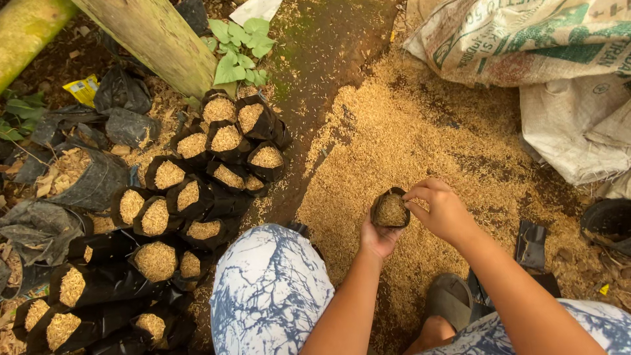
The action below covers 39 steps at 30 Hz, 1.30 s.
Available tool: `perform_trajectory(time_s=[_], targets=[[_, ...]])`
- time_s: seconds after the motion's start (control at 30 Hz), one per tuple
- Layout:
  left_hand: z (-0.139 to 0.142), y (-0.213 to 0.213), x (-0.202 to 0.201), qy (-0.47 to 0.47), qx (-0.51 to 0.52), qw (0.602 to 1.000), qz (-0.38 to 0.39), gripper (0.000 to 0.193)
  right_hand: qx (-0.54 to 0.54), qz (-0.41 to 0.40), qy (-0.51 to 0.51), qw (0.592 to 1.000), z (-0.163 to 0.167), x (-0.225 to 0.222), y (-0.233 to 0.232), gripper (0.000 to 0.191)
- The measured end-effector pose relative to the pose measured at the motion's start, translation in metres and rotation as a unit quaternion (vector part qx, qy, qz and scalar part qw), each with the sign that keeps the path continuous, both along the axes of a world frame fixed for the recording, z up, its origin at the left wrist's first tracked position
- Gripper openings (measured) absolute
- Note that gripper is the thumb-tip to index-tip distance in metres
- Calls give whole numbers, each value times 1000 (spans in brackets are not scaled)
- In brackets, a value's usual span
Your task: The person fills black polybags with grain from a pile on the ground using both hands. They repeatedly scoop grain, pack it into the bags, and place the filled bags in a growing stack nearby.
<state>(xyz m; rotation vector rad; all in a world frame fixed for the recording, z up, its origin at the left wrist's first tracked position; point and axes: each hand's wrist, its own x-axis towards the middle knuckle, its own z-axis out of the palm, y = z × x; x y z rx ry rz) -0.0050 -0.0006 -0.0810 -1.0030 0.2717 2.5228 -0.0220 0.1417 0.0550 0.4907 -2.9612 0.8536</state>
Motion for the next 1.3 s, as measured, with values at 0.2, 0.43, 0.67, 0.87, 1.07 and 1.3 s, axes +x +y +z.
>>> perform_trajectory(time_s=[0.2, 0.43, 0.67, 0.87, 1.07, 1.3], targets=[[-6, -2, -5, 57, 54, 997, -4, 45, 57, -6, 77, 995, 6, -10, -21, 32], [-11, -8, -15, 6, 19, 1000, 2, 47, 122, 85, 76, 986, 11, -26, -41, 20], [-9, -21, -31, -109, 28, 992, 59, 60, 4, -94, -148, 984, -35, -57, 8, 29], [0, -33, -42, -120, 63, 985, 107, 67, 149, -264, -420, 856, -80, -38, -6, 114], [-3, -41, -49, -59, 56, 993, 84, 63, 148, -256, -435, 850, -81, -25, -61, 113], [1, -45, -55, -61, 23, 993, 96, 59, 234, -90, -296, 922, -115, -21, -71, 83]])
